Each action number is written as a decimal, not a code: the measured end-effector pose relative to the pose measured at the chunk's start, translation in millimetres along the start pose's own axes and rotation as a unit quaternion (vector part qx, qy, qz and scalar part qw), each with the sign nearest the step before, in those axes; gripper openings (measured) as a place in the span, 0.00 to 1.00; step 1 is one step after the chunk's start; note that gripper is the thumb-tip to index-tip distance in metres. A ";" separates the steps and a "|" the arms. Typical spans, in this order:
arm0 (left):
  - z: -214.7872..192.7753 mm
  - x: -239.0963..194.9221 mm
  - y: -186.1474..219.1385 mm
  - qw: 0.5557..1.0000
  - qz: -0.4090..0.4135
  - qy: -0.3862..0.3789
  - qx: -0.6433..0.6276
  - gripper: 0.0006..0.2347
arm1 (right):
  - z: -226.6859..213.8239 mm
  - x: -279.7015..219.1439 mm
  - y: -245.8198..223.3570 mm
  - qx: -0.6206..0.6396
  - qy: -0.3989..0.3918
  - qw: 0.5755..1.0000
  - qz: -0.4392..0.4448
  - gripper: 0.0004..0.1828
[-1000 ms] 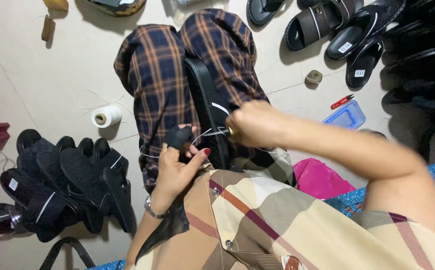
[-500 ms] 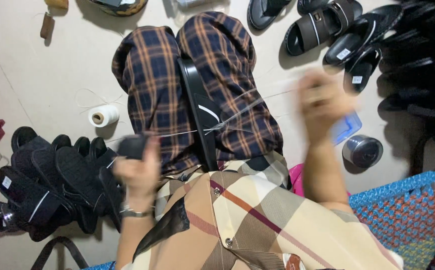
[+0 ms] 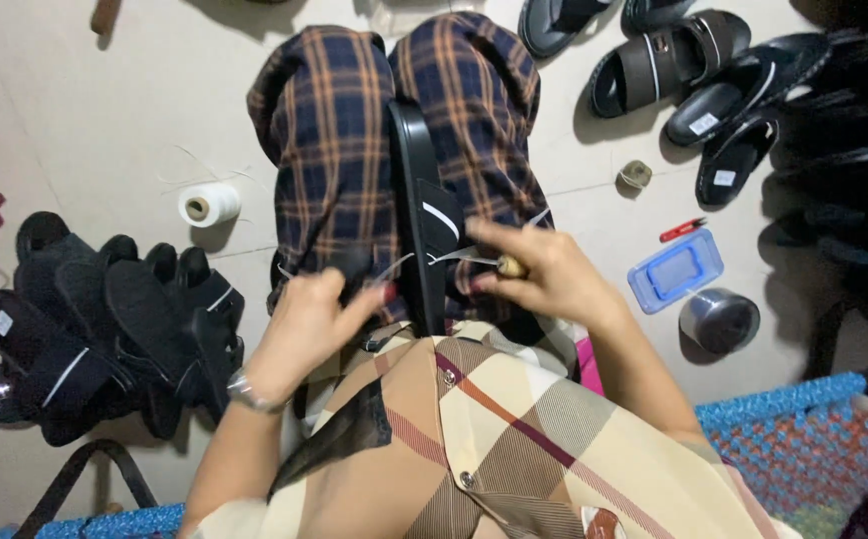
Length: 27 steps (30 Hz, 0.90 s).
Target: The person sits on the floor and sews a black shoe using a needle and white thread. They repeatedly push the needle through the shoe material and pull the thread to secure the stitching.
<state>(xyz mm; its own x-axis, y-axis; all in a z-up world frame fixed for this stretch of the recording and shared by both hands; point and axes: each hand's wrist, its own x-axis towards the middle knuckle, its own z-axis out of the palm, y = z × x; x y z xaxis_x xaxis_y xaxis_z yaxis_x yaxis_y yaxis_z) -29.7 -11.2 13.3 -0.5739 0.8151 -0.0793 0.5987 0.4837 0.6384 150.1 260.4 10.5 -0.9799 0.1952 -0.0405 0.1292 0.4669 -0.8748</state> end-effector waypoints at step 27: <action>-61.3 -0.6 -85.8 0.874 -0.191 -0.080 0.439 0.21 | -39.4 -1.6 -1.4 -0.271 -0.146 0.951 0.037 0.45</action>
<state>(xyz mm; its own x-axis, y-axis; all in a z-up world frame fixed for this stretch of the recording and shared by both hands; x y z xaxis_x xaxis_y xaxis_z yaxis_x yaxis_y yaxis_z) -115.0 -72.8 5.5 -0.7828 0.5402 -0.3089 0.6182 0.7317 -0.2871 157.5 293.4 30.8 -0.9555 0.0333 -0.2932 0.1803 0.8524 -0.4907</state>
